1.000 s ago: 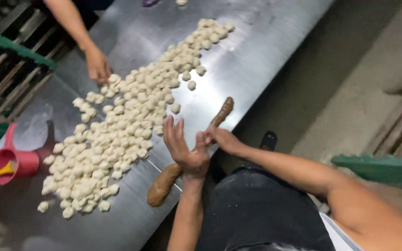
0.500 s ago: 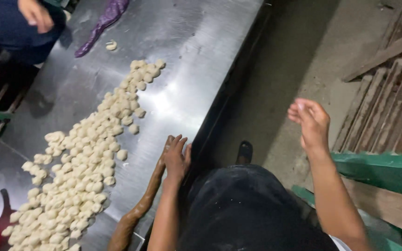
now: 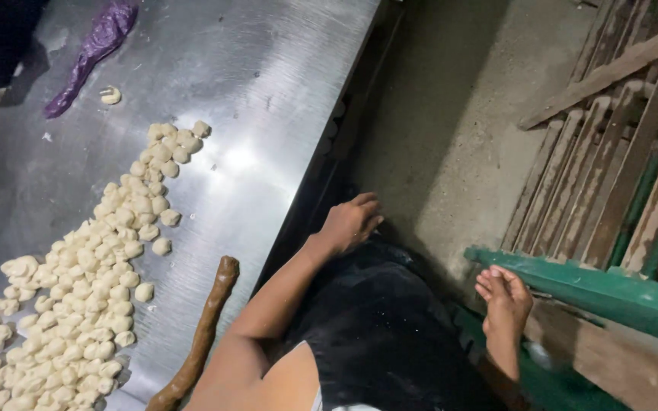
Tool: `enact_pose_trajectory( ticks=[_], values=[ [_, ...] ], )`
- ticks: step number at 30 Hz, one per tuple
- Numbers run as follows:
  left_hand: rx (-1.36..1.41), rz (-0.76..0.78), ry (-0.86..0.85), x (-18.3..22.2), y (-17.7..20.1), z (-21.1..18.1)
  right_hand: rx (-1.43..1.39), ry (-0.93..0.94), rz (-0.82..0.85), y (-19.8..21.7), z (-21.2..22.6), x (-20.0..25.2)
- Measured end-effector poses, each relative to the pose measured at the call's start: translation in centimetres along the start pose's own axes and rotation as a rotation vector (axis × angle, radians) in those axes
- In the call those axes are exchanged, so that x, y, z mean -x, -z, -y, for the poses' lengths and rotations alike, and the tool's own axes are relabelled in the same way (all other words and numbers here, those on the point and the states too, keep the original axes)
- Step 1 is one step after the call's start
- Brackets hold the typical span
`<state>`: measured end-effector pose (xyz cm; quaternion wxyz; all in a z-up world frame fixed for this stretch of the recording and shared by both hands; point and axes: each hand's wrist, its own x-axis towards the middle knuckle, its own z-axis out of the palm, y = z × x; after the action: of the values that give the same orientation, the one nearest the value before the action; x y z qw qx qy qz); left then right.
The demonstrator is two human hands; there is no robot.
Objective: Preparing and shaping dough for doughnuts on a metal table in a bakery.
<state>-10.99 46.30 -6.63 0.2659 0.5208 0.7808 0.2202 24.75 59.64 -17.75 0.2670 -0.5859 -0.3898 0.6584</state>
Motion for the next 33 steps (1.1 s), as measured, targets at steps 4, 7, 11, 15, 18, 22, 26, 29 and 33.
enact_pose_trajectory(
  ticks=[4, 7, 11, 15, 18, 22, 26, 29, 33],
  values=[
    [0.009, 0.033, -0.046, -5.1, -0.8, 1.1, 0.037, 0.059, -0.01, -1.5, 1.1, -3.0],
    [0.004, 0.049, -0.029, -9.0, -1.3, 2.8, 0.07, 0.073, 0.032, -3.6, 2.1, -6.8],
    [0.056, 0.043, -0.006, -15.3, 1.2, 5.0, 0.183, 0.113, 0.129, -8.9, 6.5, -12.8],
    [0.083, -0.055, 0.03, -21.9, 4.5, 7.5, 0.34, 0.156, 0.229, -16.2, 13.6, -19.4],
    [0.208, -0.168, 0.043, -26.0, 9.0, 8.2, 0.456, 0.286, 0.381, -20.9, 17.7, -24.7],
    [0.189, -0.257, 0.023, -31.1, 11.1, 12.3, 0.607, 0.372, 0.511, -27.7, 24.3, -28.1],
    [0.234, -0.327, 0.145, -33.8, 14.3, 13.8, 0.786, 0.352, 0.56, -31.7, 25.9, -31.4],
    [0.317, -0.379, 0.315, -35.5, 13.9, 15.9, 0.845, 0.325, 0.643, -34.3, 26.6, -34.5],
    [0.574, -0.529, 0.6, -38.1, 9.9, 21.0, 0.861, 0.317, 0.838, -37.5, 27.7, -40.5]
  ],
)
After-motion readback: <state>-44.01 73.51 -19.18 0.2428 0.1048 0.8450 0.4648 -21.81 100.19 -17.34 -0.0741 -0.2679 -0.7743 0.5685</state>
